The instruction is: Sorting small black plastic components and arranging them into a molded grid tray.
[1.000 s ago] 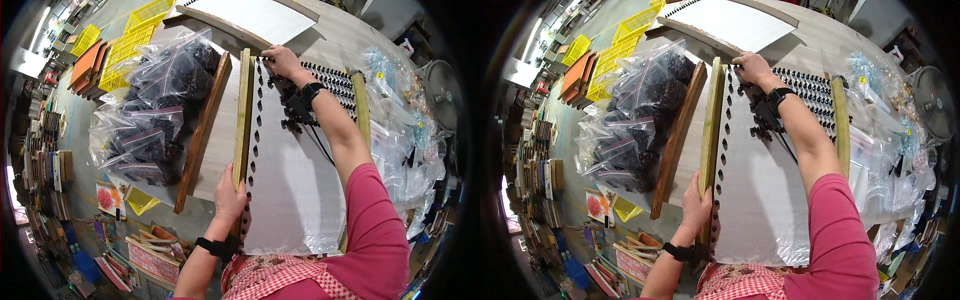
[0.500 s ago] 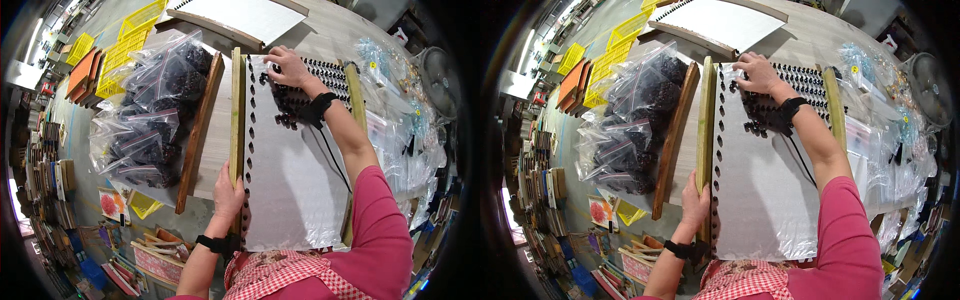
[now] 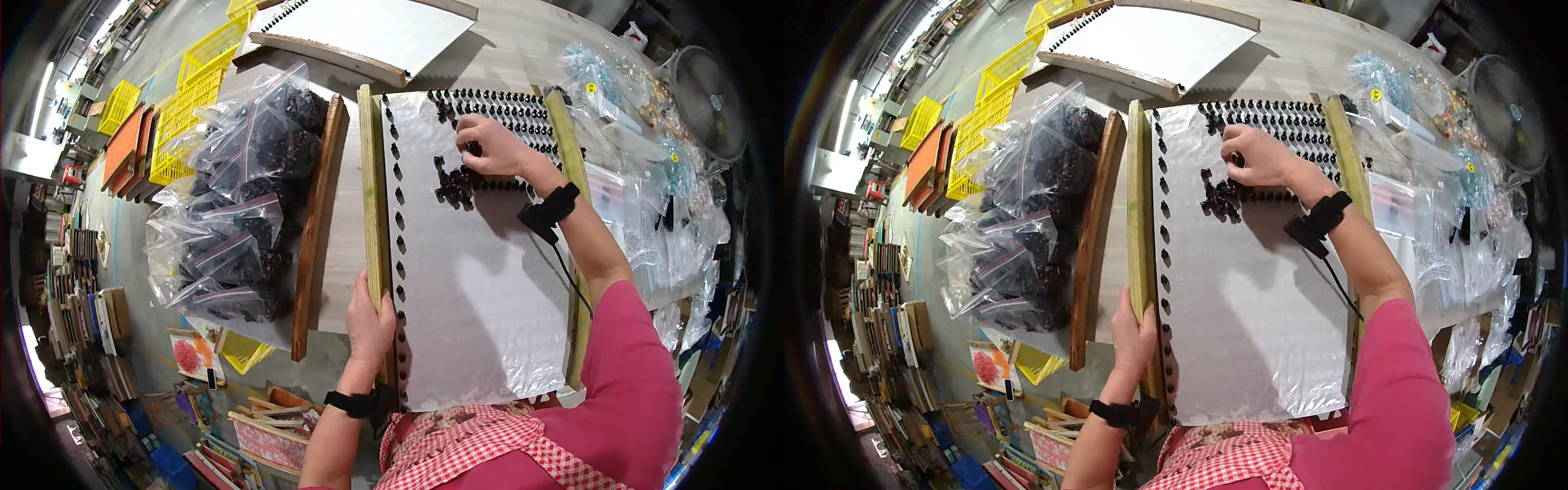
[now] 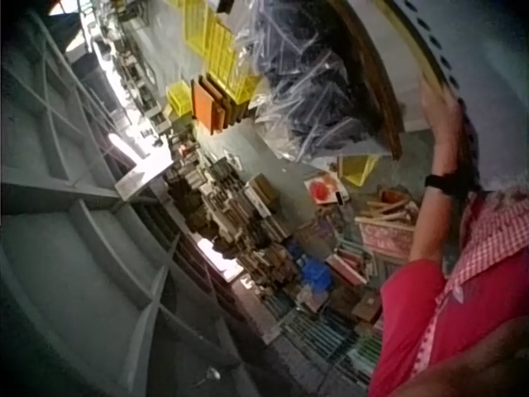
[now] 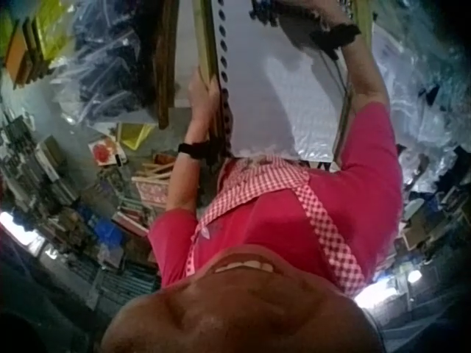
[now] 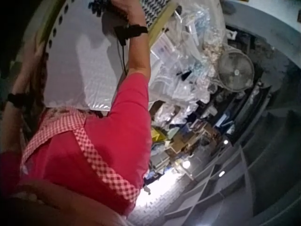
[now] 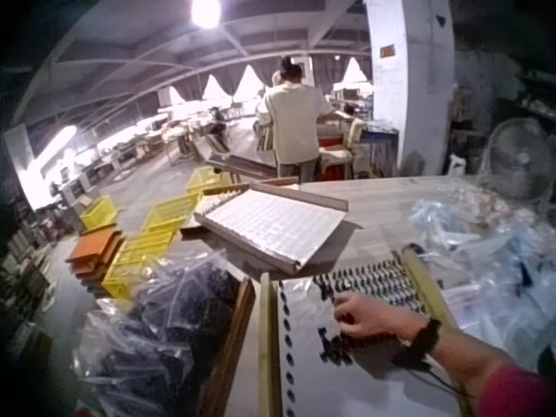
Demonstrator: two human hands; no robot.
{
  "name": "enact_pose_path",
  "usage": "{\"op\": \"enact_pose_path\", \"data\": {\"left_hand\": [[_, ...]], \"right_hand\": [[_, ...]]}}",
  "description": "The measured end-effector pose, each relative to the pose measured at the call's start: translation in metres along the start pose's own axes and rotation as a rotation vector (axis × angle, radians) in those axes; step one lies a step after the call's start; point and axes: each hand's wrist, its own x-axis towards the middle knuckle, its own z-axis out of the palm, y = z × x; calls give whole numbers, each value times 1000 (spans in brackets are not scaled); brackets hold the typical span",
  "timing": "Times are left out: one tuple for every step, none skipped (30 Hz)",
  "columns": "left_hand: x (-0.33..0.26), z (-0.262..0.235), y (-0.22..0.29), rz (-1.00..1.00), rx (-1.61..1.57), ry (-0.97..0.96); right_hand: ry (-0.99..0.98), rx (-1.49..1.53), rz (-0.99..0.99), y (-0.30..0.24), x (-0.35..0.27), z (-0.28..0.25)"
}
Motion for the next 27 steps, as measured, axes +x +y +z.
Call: {"op": "enact_pose_path", "data": {"left_hand": [[0,-1,2,7,0,-4],[0,-2,3,-18,-16,-28],[2,0,5,-35,-33,-58],[2,3,5,-19,-28,-67],[0,0,-1,-1,0,-21],[-1,-1,-3,30,19,12],[-1,-1,-2,51,32,3],[-2,0,-1,36,4,7],[-3,2,1,17,-25,10],[-3,1,6,-31,-33,-11],[-2,2,2,-14,-22,-27],[-3,4,-1,-4,21,-1],[-4,5,-3,6,60,25],[-3,4,-5,11,63,24],[-2,2,-1,-11,21,-1],[-2,2,2,-34,-21,-26],[-2,4,1,-30,-26,-25],[-1,4,-2,3,-7,-7],[-2,4,-3,35,11,12],[-2,3,-3,38,9,14],[-2,1,0,14,-2,1],[-2,-1,2,-10,-14,-11],[-2,0,1,-11,-16,-9],[-2,1,1,9,20,-3],[-2,2,-1,27,57,7],[-1,2,-4,26,53,10],[-1,3,-8,34,40,15]], "right_hand": [[4,-3,5,3,4,-2],[175,-101,-59,6,11,-3],[347,-206,-117,11,19,-6],[389,-317,-64,23,32,0],[357,-382,-9,24,51,8],[344,-442,37,30,64,15],[331,-503,89,38,73,22],[291,-450,119,50,80,29],[247,-394,148,56,82,31],[212,-306,152,62,80,31],[227,-305,174,66,73,33],[262,-217,127,65,70,35],[295,-131,78,62,66,37],[329,-103,68,59,61,39],[462,-95,40,58,55,42],[439,-50,34,59,50,40],[415,-5,27,61,46,38],[417,-8,26,59,44,38],[437,7,-8,57,42,38],[455,22,-44,55,39,37],[454,21,-46,51,35,37],[420,34,-12,46,30,38],[384,47,23,42,25,39],[371,26,42,36,17,37],[408,25,34,31,12,37],[385,49,31,25,5,39],[361,73,32,17,-3,38]]}}
